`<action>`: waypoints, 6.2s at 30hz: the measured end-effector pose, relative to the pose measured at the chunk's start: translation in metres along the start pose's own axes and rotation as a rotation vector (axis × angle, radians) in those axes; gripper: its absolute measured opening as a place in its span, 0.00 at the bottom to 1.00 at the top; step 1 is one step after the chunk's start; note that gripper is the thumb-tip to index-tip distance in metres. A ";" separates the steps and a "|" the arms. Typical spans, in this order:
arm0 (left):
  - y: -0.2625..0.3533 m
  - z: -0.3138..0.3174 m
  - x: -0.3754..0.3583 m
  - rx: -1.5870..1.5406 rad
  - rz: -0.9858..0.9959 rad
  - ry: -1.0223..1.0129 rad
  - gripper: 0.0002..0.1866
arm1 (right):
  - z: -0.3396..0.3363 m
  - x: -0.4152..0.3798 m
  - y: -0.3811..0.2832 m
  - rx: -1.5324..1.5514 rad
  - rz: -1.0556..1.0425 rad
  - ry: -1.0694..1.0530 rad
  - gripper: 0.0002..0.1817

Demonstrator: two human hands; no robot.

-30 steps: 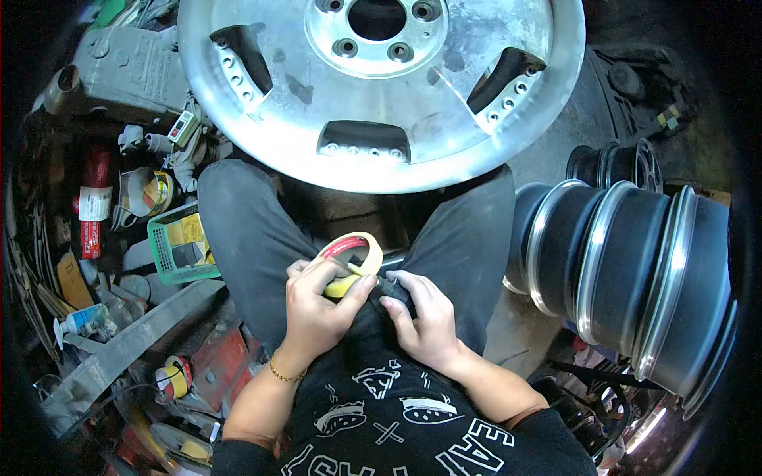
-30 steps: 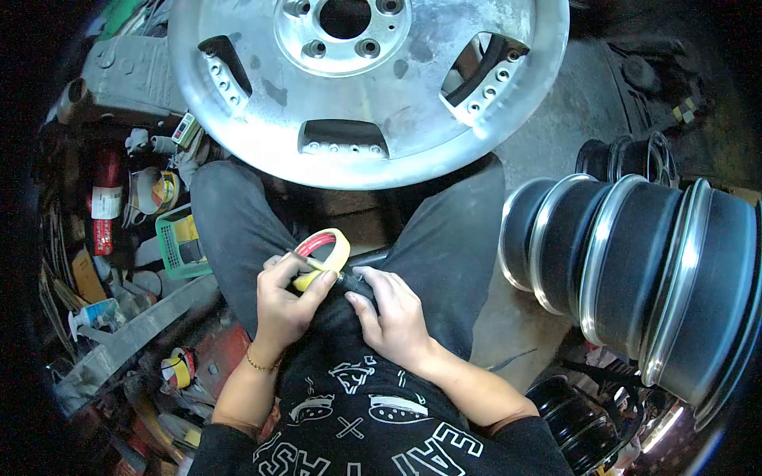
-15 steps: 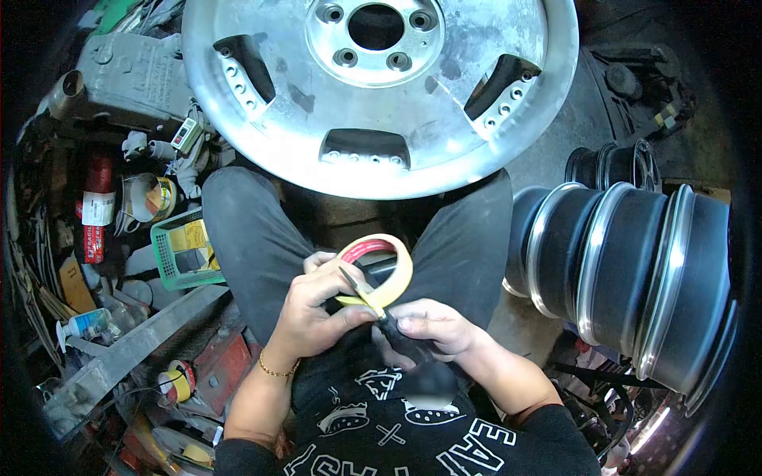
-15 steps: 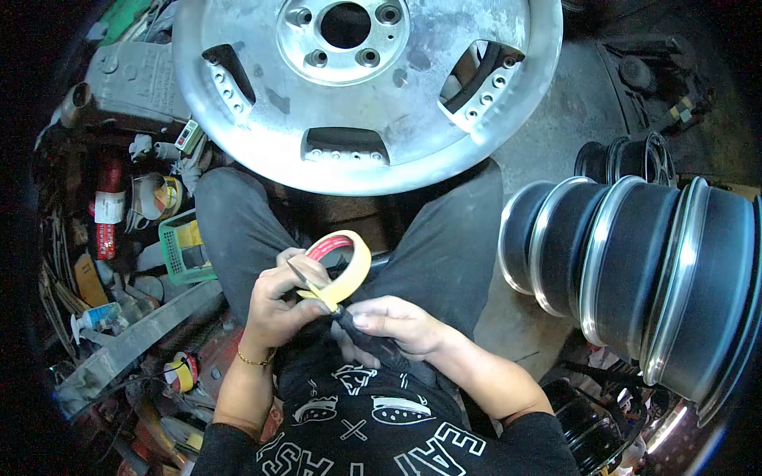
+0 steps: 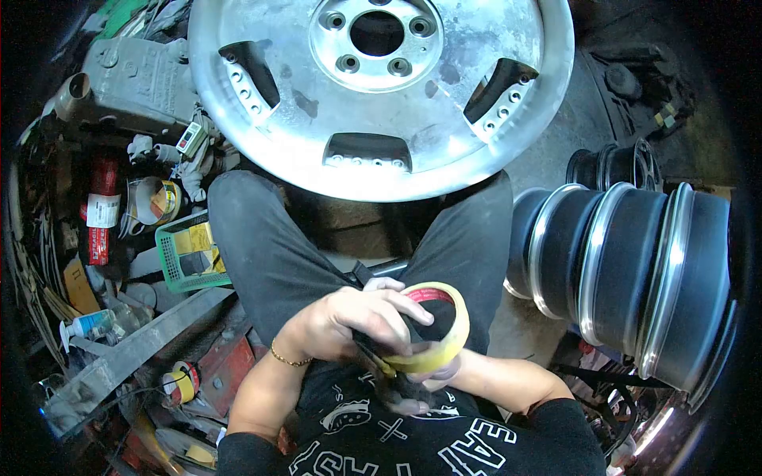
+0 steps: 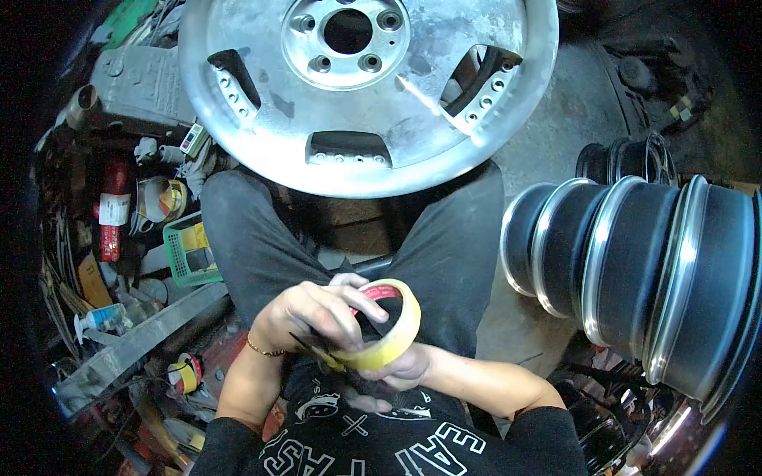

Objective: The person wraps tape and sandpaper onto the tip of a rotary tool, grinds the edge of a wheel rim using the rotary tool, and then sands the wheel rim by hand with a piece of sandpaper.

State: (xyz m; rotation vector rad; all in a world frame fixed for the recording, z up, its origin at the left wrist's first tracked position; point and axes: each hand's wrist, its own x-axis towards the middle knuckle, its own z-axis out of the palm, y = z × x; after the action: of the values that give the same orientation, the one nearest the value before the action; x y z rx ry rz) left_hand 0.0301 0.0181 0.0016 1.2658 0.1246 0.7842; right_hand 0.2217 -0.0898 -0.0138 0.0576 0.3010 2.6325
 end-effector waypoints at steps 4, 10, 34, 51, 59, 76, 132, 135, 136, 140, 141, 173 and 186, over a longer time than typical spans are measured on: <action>0.012 -0.021 -0.005 0.062 -0.120 -0.167 0.32 | 0.009 -0.004 -0.036 -0.710 0.231 0.160 0.23; 0.016 -0.052 -0.013 -0.036 -0.178 -0.587 0.69 | 0.046 0.004 -0.058 -1.614 0.013 0.107 0.18; 0.018 -0.012 -0.006 -0.018 -0.490 0.446 0.40 | 0.074 0.023 -0.089 -2.689 -0.847 0.941 0.15; 0.000 0.021 0.016 0.468 -0.550 0.747 0.11 | 0.065 0.024 -0.089 -2.474 -0.739 0.863 0.12; 0.017 0.017 0.011 0.832 -0.509 0.630 0.08 | 0.058 0.022 -0.087 -1.936 -0.328 0.820 0.17; 0.009 -0.034 -0.015 -0.101 -0.348 -0.091 0.56 | 0.088 0.010 -0.080 -2.077 0.087 0.523 0.24; 0.014 0.010 0.011 0.914 -0.229 0.537 0.10 | 0.067 0.010 -0.105 -1.267 0.074 0.630 0.25; 0.020 0.001 0.006 0.914 -0.137 0.279 0.12 | 0.048 0.003 -0.089 -0.752 0.205 0.464 0.26; 0.017 0.002 0.004 0.910 -0.140 0.274 0.12 | 0.047 0.001 -0.088 -0.768 0.223 0.445 0.27; 0.001 -0.003 -0.007 0.482 -0.178 0.287 0.23 | 0.059 0.000 -0.098 -1.154 0.283 0.511 0.27; 0.001 -0.006 -0.009 0.275 -0.186 0.278 0.28 | 0.064 0.000 -0.100 -1.154 0.286 0.509 0.27; 0.013 -0.010 0.025 -0.045 -0.524 0.649 0.25 | 0.094 0.036 -0.100 -2.743 -0.895 0.909 0.13; 0.014 -0.020 0.014 0.395 -0.144 0.227 0.10 | 0.031 0.010 -0.070 -0.356 0.130 0.274 0.28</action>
State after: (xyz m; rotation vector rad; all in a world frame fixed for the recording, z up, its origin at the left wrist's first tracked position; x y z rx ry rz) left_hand 0.0243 0.0432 0.0121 1.5150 0.5717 0.8001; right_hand 0.2487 -0.0187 0.0010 -0.4161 -0.0883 2.7813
